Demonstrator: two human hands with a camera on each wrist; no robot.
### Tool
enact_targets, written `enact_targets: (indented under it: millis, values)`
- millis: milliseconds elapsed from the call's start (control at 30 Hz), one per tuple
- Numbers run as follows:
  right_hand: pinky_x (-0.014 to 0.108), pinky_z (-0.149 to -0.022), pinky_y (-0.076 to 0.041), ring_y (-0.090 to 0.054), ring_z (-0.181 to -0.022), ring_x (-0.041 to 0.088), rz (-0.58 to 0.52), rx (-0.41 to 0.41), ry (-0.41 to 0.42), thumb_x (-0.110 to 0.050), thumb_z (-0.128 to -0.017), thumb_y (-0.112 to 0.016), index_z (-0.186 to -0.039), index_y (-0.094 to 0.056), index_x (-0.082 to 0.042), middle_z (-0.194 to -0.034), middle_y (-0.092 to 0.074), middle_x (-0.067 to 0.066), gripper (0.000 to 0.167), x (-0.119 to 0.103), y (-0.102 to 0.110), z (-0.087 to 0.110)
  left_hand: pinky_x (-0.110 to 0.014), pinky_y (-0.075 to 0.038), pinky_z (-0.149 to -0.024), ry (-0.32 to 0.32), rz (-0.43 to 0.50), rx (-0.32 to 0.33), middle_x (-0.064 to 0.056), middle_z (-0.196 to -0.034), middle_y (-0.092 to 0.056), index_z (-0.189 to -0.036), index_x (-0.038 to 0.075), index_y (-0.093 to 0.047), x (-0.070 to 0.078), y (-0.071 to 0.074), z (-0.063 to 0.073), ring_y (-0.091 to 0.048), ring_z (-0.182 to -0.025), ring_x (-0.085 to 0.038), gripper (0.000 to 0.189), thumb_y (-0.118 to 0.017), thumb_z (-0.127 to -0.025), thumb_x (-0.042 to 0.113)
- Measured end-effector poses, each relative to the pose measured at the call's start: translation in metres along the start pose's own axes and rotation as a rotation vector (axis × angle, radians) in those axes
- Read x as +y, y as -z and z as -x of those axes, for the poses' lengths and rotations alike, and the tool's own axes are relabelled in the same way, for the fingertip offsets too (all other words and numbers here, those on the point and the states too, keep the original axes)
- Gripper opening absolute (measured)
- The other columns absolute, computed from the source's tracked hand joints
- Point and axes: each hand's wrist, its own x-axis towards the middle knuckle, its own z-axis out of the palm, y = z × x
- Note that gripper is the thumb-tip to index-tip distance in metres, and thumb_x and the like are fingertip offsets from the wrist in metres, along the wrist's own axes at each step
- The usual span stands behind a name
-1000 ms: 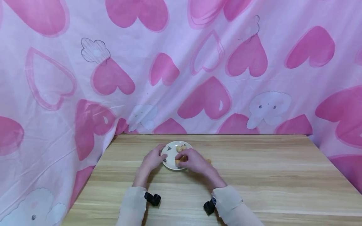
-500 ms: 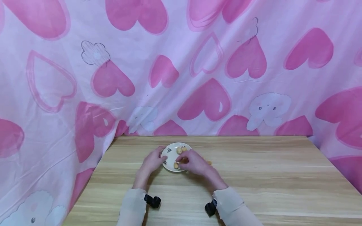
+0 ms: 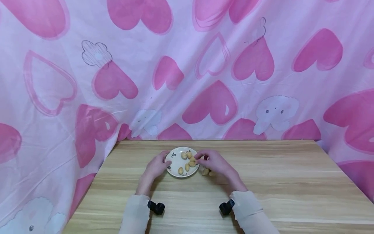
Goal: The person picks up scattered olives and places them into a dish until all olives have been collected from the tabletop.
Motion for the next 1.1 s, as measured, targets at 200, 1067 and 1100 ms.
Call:
enact_targets:
  millis: [200,1067,1100]
  values:
    - [0.024,-0.063,-0.047,-0.057,-0.084,0.016,0.010,0.002,-0.024,-0.018,-0.093,-0.068,-0.109,-0.074,-0.011,-0.113,-0.072,0.001,0.018,0.009,0.009,0.003,-0.042,-0.048,-0.081,0.004,-0.012,0.000,-0.003,-0.088,-0.061,-0.145,0.015,-0.051,0.001,0.001,0.001,-0.057,-0.084,-0.019,0.056,-0.066,-0.093,0.028]
    - [0.032,-0.081,-0.046,-0.057,-0.089,0.016,-0.055,-0.084,-0.191,-0.018,-0.088,-0.074,-0.110,-0.072,-0.014,-0.098,-0.067,-0.001,0.023,0.038,0.018,0.012,-0.034,-0.045,-0.074,0.005,0.022,-0.007,-0.003,-0.086,-0.060,-0.145,0.013,-0.050,-0.002,-0.001,-0.002,-0.054,-0.079,-0.017,0.056,-0.067,-0.093,0.025]
    - [0.032,-0.082,-0.047,-0.058,-0.089,0.015,-0.052,-0.081,-0.191,-0.018,-0.088,-0.074,-0.110,-0.072,-0.014,-0.097,-0.067,-0.001,0.023,0.038,0.018,0.012,-0.034,-0.045,-0.074,0.007,0.021,-0.008,-0.002,-0.085,-0.060,-0.145,0.014,-0.050,-0.002,-0.001,-0.002,-0.054,-0.078,-0.017,0.056,-0.067,-0.093,0.025]
